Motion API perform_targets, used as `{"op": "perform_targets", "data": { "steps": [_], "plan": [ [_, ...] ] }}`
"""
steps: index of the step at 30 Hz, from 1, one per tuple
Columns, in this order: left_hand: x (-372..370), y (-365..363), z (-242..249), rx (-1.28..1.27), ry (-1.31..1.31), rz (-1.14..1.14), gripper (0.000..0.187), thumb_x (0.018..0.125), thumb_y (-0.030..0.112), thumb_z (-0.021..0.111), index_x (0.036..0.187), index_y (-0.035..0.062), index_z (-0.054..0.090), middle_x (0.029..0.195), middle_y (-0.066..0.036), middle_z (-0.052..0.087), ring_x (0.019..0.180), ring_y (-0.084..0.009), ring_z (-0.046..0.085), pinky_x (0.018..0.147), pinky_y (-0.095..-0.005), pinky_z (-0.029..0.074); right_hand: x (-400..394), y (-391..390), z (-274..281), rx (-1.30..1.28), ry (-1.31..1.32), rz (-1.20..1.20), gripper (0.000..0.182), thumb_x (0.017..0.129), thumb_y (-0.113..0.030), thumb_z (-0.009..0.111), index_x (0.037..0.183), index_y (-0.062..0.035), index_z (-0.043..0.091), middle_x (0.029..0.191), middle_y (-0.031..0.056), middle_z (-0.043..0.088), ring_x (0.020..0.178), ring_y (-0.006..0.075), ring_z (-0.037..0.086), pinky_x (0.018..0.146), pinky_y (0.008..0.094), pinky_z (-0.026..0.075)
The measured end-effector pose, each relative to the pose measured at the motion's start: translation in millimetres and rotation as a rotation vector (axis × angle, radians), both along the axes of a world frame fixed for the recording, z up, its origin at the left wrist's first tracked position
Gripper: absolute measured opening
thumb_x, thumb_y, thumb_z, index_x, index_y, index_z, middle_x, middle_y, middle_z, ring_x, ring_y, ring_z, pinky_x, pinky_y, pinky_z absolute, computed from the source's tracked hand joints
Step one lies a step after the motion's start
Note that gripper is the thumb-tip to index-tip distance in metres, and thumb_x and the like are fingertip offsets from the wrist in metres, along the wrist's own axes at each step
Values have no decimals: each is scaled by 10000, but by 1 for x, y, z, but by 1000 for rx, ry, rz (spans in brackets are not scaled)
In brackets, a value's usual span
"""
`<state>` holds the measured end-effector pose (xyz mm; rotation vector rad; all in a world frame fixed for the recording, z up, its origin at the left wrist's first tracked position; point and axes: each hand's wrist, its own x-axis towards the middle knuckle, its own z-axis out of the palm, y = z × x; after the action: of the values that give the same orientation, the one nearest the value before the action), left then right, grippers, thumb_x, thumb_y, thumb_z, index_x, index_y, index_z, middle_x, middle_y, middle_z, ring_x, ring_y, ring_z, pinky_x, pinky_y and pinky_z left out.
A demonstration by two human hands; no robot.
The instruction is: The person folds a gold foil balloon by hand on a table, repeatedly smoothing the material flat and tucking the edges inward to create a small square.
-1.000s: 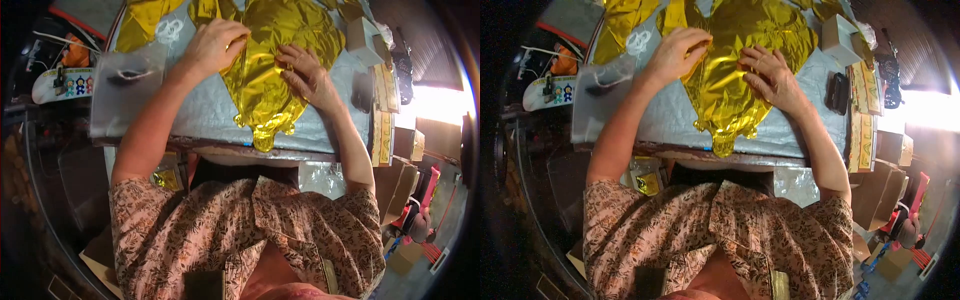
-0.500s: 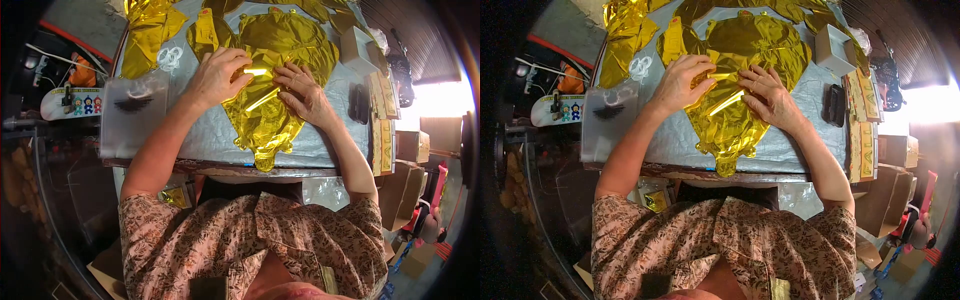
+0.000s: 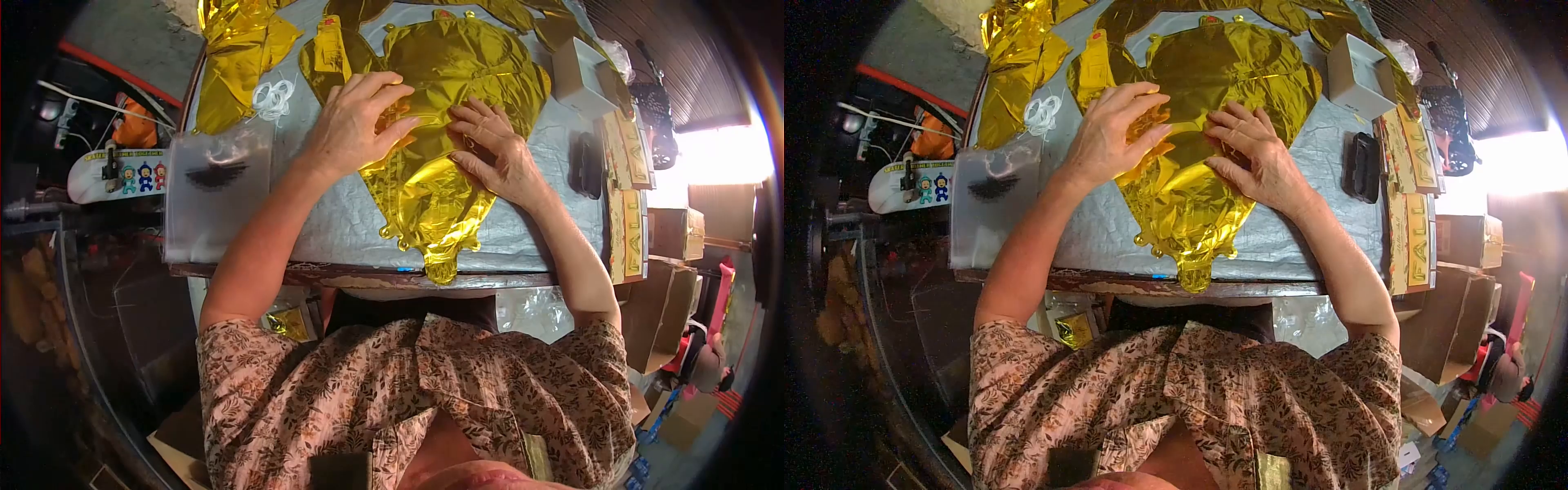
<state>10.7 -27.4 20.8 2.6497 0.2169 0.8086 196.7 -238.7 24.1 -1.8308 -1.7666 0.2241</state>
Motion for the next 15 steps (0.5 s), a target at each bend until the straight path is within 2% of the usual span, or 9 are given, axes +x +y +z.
{"op": "perform_targets", "data": {
  "steps": [6,8,15],
  "plan": [
    [1,4,-10,58,56,-28,403,919,367,743,1215,96,724,1288,-62,667,1193,-251,602,984,-409,445,-2,-1,0,20,4,-5,423,931,-208,745,1297,-10,671,1452,139,599,1477,380,414,1246,557,223],
    [2,3,-10,65,57,-28,398,923,361,738,1221,98,724,1292,-58,672,1194,-249,601,984,-408,446,-2,-1,1,55,-131,-25,414,939,-230,739,1294,-26,674,1441,136,606,1457,378,437,1237,560,240],
    [2,3,-12,83,47,-6,405,939,346,719,1250,88,715,1309,-60,673,1201,-248,598,986,-413,448,-5,-1,-1,56,-222,-20,410,954,-259,721,1296,-40,671,1432,137,611,1433,358,467,1223,559,264]
  ]
}}
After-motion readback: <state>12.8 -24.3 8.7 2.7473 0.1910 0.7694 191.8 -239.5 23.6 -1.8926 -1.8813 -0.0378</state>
